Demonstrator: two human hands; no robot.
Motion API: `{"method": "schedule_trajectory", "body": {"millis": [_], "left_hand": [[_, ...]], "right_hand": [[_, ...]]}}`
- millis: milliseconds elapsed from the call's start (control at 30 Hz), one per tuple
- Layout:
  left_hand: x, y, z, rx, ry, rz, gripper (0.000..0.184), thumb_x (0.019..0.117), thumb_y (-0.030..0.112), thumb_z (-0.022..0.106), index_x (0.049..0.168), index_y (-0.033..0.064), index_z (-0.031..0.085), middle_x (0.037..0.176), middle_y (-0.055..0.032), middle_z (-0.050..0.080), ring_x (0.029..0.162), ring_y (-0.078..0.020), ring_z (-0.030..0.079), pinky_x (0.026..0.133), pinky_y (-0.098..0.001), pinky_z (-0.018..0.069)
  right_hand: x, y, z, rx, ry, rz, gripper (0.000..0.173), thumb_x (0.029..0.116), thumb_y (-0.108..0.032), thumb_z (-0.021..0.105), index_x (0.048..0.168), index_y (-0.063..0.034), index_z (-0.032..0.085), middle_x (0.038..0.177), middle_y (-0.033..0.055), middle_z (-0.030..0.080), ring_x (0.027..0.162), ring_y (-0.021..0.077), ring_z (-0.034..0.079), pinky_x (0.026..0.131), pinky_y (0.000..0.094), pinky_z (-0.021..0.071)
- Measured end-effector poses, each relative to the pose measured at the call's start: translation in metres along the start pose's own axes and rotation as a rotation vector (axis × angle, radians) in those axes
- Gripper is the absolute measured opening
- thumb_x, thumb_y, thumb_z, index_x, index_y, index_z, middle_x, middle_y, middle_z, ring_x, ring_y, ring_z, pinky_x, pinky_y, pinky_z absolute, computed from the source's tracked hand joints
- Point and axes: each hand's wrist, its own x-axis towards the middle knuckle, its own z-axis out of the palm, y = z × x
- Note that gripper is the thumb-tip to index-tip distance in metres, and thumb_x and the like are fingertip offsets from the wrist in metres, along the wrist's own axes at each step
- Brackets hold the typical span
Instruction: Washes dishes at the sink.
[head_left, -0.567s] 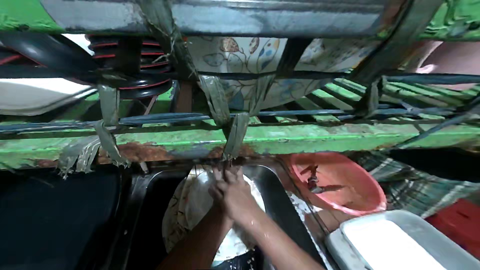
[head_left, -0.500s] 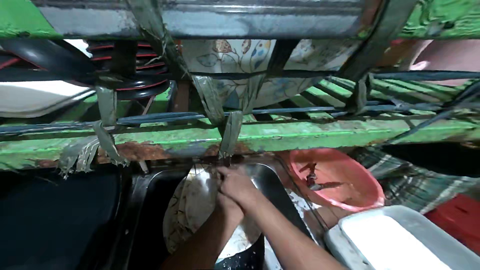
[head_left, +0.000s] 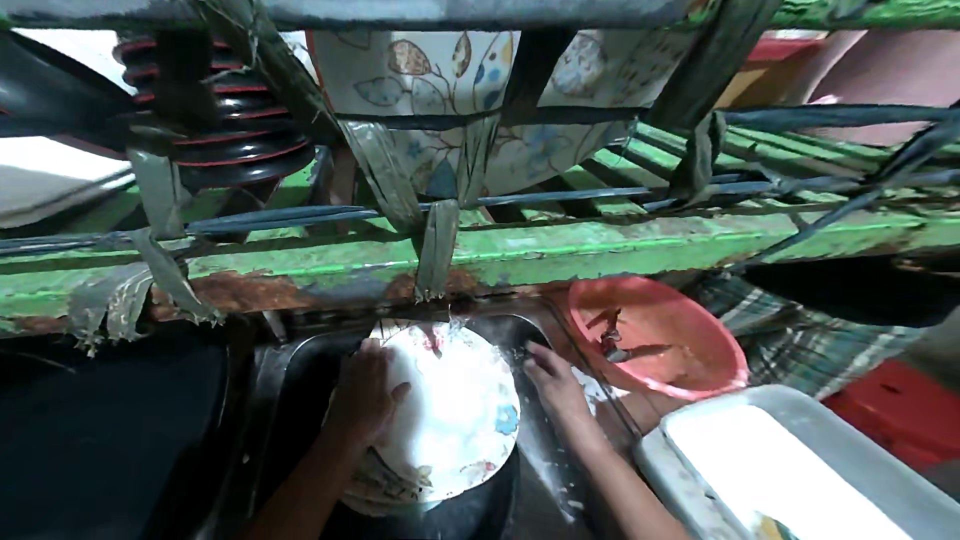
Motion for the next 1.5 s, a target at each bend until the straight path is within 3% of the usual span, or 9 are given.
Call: {"method": "schedule_trajectory", "body": {"millis": [100, 267, 367, 500, 567, 733, 967, 1167, 1500], "left_hand": [[0.001, 0.004, 0.018, 0.070, 0.059, 0.000, 0.081, 0.1038, 0.057, 0.041, 0.158, -0.0013, 0.031, 0.167, -0.0230, 0.022, 0.157, -0.0372, 0.015, 0.125, -0.0588, 0.0076], [0.014, 0.042, 0.035, -0.055, 0.146, -0.021, 0.073, 0.1071, 0.052, 0.036, 0.156, -0.0023, 0.037, 0.165, -0.0258, 0.027, 0.155, -0.0403, 0.021, 0.125, -0.0601, 0.0125], [0.013, 0.077, 0.054, -0.209, 0.121, 0.207, 0.049, 0.1063, 0.026, 0.048, 0.151, 0.0049, 0.050, 0.162, -0.0182, 0.037, 0.153, -0.0359, 0.028, 0.124, -0.0599, 0.0172], [-0.021, 0.075, 0.048, -0.255, -0.026, 0.577, 0.048, 0.1069, 0.038, 0.046, 0.149, 0.0178, 0.054, 0.162, -0.0048, 0.041, 0.155, -0.0255, 0.026, 0.124, -0.0616, 0.0154], [-0.023, 0.051, 0.043, -0.131, 0.040, 0.431, 0.057, 0.1043, 0.048, 0.048, 0.152, 0.0163, 0.050, 0.161, -0.0087, 0.043, 0.152, -0.0279, 0.033, 0.123, -0.0554, 0.0272], [0.020, 0.046, 0.046, -0.038, 0.183, 0.072, 0.073, 0.1029, 0.059, 0.038, 0.152, 0.0054, 0.047, 0.164, -0.0181, 0.034, 0.155, -0.0346, 0.025, 0.124, -0.0616, 0.0151], [0.009, 0.109, 0.030, -0.228, -0.133, 0.469, 0.055, 0.1077, 0.044, 0.040, 0.158, 0.0232, 0.041, 0.168, 0.0004, 0.029, 0.158, -0.0203, 0.017, 0.127, -0.0560, 0.0052], [0.033, 0.097, 0.037, -0.154, 0.058, 0.137, 0.068, 0.1063, 0.052, 0.036, 0.158, 0.0084, 0.039, 0.166, -0.0152, 0.032, 0.157, -0.0335, 0.016, 0.126, -0.0592, 0.0082], [-0.071, 0.009, -0.045, 0.203, 0.027, 0.811, 0.039, 0.0978, 0.011, 0.064, 0.136, 0.0212, 0.065, 0.148, -0.0053, 0.058, 0.143, -0.0319, 0.048, 0.115, -0.0689, 0.0321]], "right_hand": [[-0.030, 0.007, 0.004, 0.435, -0.072, 0.351, 0.033, 0.1118, -0.022, 0.042, 0.136, -0.0011, 0.053, 0.098, 0.0114, 0.066, 0.069, 0.0161, 0.066, 0.058, 0.0311, 0.0569], [-0.055, 0.002, 0.030, 0.458, -0.153, 0.399, 0.037, 0.1061, -0.009, 0.054, 0.141, -0.0031, 0.044, 0.108, 0.0181, 0.067, 0.084, 0.0234, 0.072, 0.069, 0.0379, 0.0620], [-0.058, 0.007, 0.044, 0.574, -0.026, 0.301, 0.035, 0.1081, -0.012, 0.050, 0.140, 0.0002, 0.047, 0.107, 0.0162, 0.068, 0.086, 0.0187, 0.071, 0.074, 0.0349, 0.0605], [-0.056, 0.005, 0.030, 0.668, 0.098, 0.253, 0.038, 0.1117, -0.020, 0.040, 0.145, -0.0017, 0.045, 0.111, 0.0142, 0.067, 0.090, 0.0168, 0.070, 0.077, 0.0359, 0.0606], [-0.052, 0.013, 0.022, 0.675, 0.125, 0.263, 0.037, 0.1113, -0.022, 0.042, 0.143, -0.0029, 0.048, 0.108, 0.0142, 0.069, 0.087, 0.0180, 0.071, 0.074, 0.0363, 0.0615], [-0.060, 0.009, 0.041, 0.690, 0.045, 0.293, 0.036, 0.1119, -0.021, 0.041, 0.140, -0.0013, 0.049, 0.103, 0.0147, 0.070, 0.084, 0.0185, 0.072, 0.072, 0.0360, 0.0621], [-0.044, 0.018, 0.042, 0.686, 0.090, 0.163, 0.040, 0.1134, -0.028, 0.034, 0.133, 0.0008, 0.055, 0.107, 0.0117, 0.069, 0.091, 0.0140, 0.069, 0.079, 0.0340, 0.0604], [-0.036, 0.005, 0.049, 0.757, 0.043, 0.151, 0.040, 0.1132, -0.027, 0.036, 0.131, 0.0028, 0.057, 0.104, 0.0152, 0.071, 0.090, 0.0191, 0.072, 0.079, 0.0372, 0.0625], [-0.009, -0.017, 0.030, 0.708, -0.123, 0.336, 0.052, 0.1109, -0.045, 0.034, 0.131, -0.0030, 0.058, 0.099, 0.0146, 0.072, 0.087, 0.0221, 0.072, 0.074, 0.0414, 0.0625]]}}
